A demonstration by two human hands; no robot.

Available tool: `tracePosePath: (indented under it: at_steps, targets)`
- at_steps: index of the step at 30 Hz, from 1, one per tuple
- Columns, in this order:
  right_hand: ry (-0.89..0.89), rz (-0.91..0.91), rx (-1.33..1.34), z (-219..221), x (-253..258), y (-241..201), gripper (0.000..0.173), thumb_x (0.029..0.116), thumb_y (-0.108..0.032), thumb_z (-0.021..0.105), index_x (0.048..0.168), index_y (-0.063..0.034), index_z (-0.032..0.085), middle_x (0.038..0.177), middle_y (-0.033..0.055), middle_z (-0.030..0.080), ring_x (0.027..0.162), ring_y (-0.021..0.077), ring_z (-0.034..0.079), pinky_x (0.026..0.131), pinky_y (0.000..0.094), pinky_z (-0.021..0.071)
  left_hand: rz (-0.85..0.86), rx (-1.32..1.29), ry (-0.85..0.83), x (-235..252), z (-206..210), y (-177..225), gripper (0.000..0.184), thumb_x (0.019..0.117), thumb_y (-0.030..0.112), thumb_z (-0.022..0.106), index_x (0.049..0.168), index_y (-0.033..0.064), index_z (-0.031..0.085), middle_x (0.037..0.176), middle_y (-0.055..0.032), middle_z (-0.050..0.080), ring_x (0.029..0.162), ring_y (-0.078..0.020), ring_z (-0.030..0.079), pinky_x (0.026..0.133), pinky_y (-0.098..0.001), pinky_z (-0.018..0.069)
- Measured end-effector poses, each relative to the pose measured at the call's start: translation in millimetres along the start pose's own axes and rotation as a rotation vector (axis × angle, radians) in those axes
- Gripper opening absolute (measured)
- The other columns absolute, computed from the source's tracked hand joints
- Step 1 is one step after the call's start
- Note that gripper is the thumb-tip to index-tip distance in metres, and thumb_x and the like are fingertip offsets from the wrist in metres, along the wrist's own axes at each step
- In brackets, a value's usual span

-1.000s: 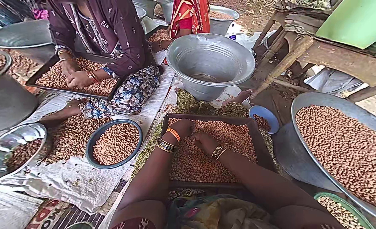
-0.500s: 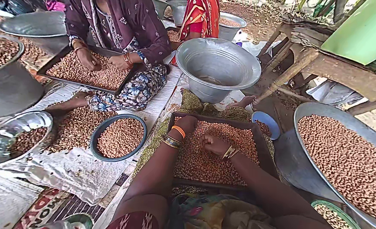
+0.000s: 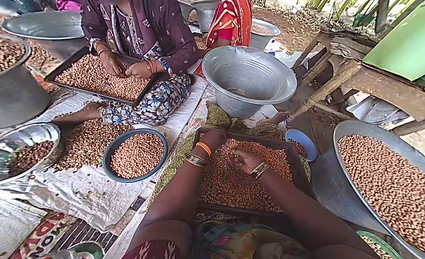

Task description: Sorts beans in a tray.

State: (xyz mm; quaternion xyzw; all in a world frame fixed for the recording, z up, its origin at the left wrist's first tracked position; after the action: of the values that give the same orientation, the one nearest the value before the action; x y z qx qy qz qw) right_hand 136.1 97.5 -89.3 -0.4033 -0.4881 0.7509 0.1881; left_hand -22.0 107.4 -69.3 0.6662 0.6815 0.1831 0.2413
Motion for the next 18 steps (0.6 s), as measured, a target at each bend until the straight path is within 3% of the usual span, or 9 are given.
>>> tracePosePath:
  at_steps: [2, 4, 6, 7, 8, 18]
  targets:
    - [0.011, 0.047, 0.041, 8.8, 11.3, -10.2, 0.012, 0.1051, -0.007, 0.045, 0.102, -0.0059, 0.057, 0.078, 0.0020, 0.063, 0.057, 0.0064, 0.055, 0.051, 0.0201, 0.0447, -0.024, -0.029, 0.059, 2.6, -3.1, -3.9, 0.023, 0.1041, 0.018, 0.060, 0.114, 0.0007, 0.071, 0.110, -0.0210, 0.072, 0.108, -0.0384, 0.068, 0.098, -0.0605, 0.0513]
    - [-0.025, -0.054, -0.453, 18.6, 31.4, -20.0, 0.011, 0.0985, -0.001, 0.057, 0.107, 0.0001, 0.064, 0.085, 0.0036, 0.062, 0.064, 0.0074, 0.054, 0.059, 0.0223, 0.0465, -0.066, -0.064, 0.097, 3.0, -5.3, -8.1, 0.024, 0.1050, 0.019, 0.058, 0.114, 0.0006, 0.071, 0.109, -0.0209, 0.072, 0.107, -0.0379, 0.068, 0.098, -0.0603, 0.0511]
    - [-0.064, -0.120, -0.957, 32.3, 46.3, -24.9, 0.027, 0.0951, -0.011, 0.069, 0.119, 0.0013, 0.069, 0.109, 0.0153, 0.069, 0.094, 0.0205, 0.064, 0.088, 0.0387, 0.0516, -0.114, -0.089, 0.106, 2.0, -9.3, -12.2, 0.025, 0.1053, 0.019, 0.058, 0.116, 0.0006, 0.071, 0.112, -0.0209, 0.072, 0.109, -0.0370, 0.068, 0.100, -0.0593, 0.0509]
    - [-0.064, -0.147, -1.088, 38.5, 50.8, -22.4, 0.030, 0.0944, -0.014, 0.071, 0.120, 0.0020, 0.070, 0.118, 0.0194, 0.070, 0.109, 0.0268, 0.066, 0.101, 0.0448, 0.0500, -0.141, -0.097, 0.109, 1.2, -11.8, -15.2, 0.026, 0.1051, 0.020, 0.058, 0.118, 0.0013, 0.071, 0.113, -0.0203, 0.072, 0.110, -0.0363, 0.068, 0.101, -0.0585, 0.0507]
    - [-0.053, -0.172, -1.151, 42.2, 52.6, -18.1, 0.031, 0.0944, -0.014, 0.071, 0.120, 0.0029, 0.071, 0.121, 0.0221, 0.069, 0.116, 0.0312, 0.065, 0.106, 0.0486, 0.0475, -0.164, -0.109, 0.120, 0.3, -14.5, -18.2, 0.026, 0.1046, 0.021, 0.059, 0.118, 0.0018, 0.071, 0.113, -0.0196, 0.072, 0.110, -0.0356, 0.068, 0.101, -0.0580, 0.0506]
    - [-0.086, -0.177, -1.256, 15.8, 48.4, -7.4, 0.025, 0.0990, -0.012, 0.063, 0.116, 0.0043, 0.071, 0.121, 0.0240, 0.069, 0.120, 0.0345, 0.063, 0.107, 0.0504, 0.0456, -0.081, -0.228, 0.204, -4.8, -15.4, -13.1, 0.023, 0.1020, 0.022, 0.067, 0.104, -0.0001, 0.071, 0.091, -0.0182, 0.070, 0.086, -0.0333, 0.068, 0.083, -0.0558, 0.0543]
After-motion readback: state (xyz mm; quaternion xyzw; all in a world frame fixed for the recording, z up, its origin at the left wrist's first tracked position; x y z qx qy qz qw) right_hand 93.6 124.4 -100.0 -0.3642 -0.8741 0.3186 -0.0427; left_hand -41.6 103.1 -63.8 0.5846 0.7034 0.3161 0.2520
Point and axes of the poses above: each hand's wrist, its own x-axis towards the middle knuckle, its own z-axis out of the palm, y = z × x, the point moved 6 cm from there along x, towards the middle knuckle
